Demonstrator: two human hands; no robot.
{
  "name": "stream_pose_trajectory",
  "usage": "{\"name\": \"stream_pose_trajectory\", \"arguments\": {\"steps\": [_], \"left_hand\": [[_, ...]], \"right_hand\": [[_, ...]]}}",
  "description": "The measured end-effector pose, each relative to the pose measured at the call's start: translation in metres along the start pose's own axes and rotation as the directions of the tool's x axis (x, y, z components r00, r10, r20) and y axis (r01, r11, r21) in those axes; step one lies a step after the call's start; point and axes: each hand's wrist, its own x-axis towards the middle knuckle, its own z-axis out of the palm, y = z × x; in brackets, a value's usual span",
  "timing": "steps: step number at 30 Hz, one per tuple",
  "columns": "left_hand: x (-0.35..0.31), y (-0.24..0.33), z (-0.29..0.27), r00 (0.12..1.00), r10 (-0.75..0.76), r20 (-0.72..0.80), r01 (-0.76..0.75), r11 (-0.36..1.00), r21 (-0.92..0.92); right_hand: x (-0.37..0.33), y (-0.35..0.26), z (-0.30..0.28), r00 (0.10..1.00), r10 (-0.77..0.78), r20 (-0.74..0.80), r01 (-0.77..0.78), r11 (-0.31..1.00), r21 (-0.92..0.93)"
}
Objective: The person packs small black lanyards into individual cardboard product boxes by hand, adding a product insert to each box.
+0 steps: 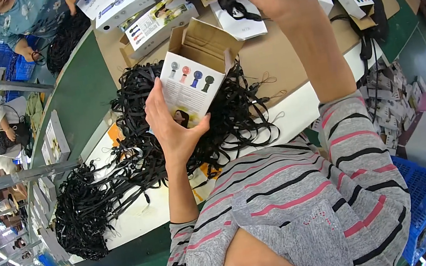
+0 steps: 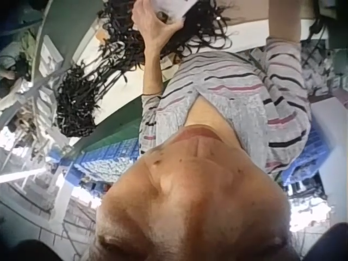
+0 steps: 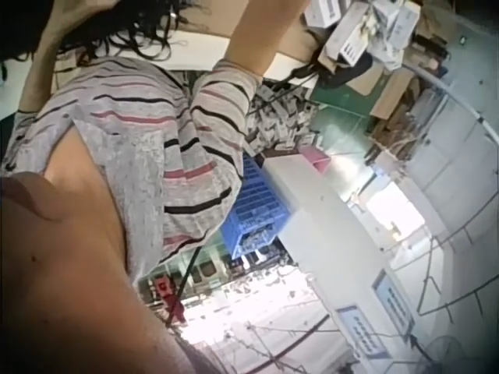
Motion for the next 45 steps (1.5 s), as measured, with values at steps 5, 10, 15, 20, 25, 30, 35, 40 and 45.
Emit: {"name": "stream_pose_trajectory", "arguments": {"steps": [5, 10, 15, 20, 25, 30, 35, 40, 45], "left_hand": [[-0.005, -0.004, -0.003, 0.997, -0.050, -0.055, 0.046, 0.997, -0.066], [-0.012, -0.008, -0.007, 0.985, -0.093, -0.144, 0.076, 0.989, -0.123], [-0.017, -0.013, -0.011, 0.968, -0.148, -0.201, 0.125, 0.984, -0.126], [-0.007, -0.035, -0.034, 0.943, -0.192, -0.273, 0.112, 0.953, -0.283], [0.039, -0.121, -0.099, 0.812, -0.404, -0.422, 0.324, 0.912, -0.251], [0.083, -0.230, -0.191, 0.673, -0.448, -0.589, 0.515, 0.855, -0.062], [0.108, -0.173, -0.147, 0.722, -0.195, -0.664, 0.206, 0.977, -0.063], [0.094, -0.064, -0.058, 0.941, -0.133, -0.311, -0.060, 0.840, -0.540], [0.083, 0.011, -0.012, 0.963, 0.119, 0.243, 0.202, 0.281, -0.938]], "right_hand": [[0.022, 0.036, -0.016, 0.887, -0.008, 0.461, 0.019, 1.000, -0.019], [-0.013, 0.073, -0.013, 0.918, 0.395, -0.044, -0.280, 0.565, -0.776], [-0.020, 0.067, 0.006, 0.835, 0.541, 0.100, 0.145, -0.041, -0.989], [-0.015, 0.054, -0.005, 0.974, 0.178, 0.137, 0.109, 0.158, -0.981], [-0.027, 0.066, -0.045, 0.922, 0.370, -0.118, -0.126, -0.003, -0.992], [-0.038, 0.108, -0.097, 0.903, 0.373, -0.215, -0.147, -0.202, -0.968], [-0.041, 0.125, -0.135, 0.868, 0.371, -0.331, -0.078, -0.557, -0.827], [-0.023, 0.100, -0.070, 0.931, 0.346, -0.114, -0.124, 0.006, -0.992], [0.007, 0.059, 0.004, 0.946, 0.313, 0.081, -0.081, 0.471, -0.879]]}}
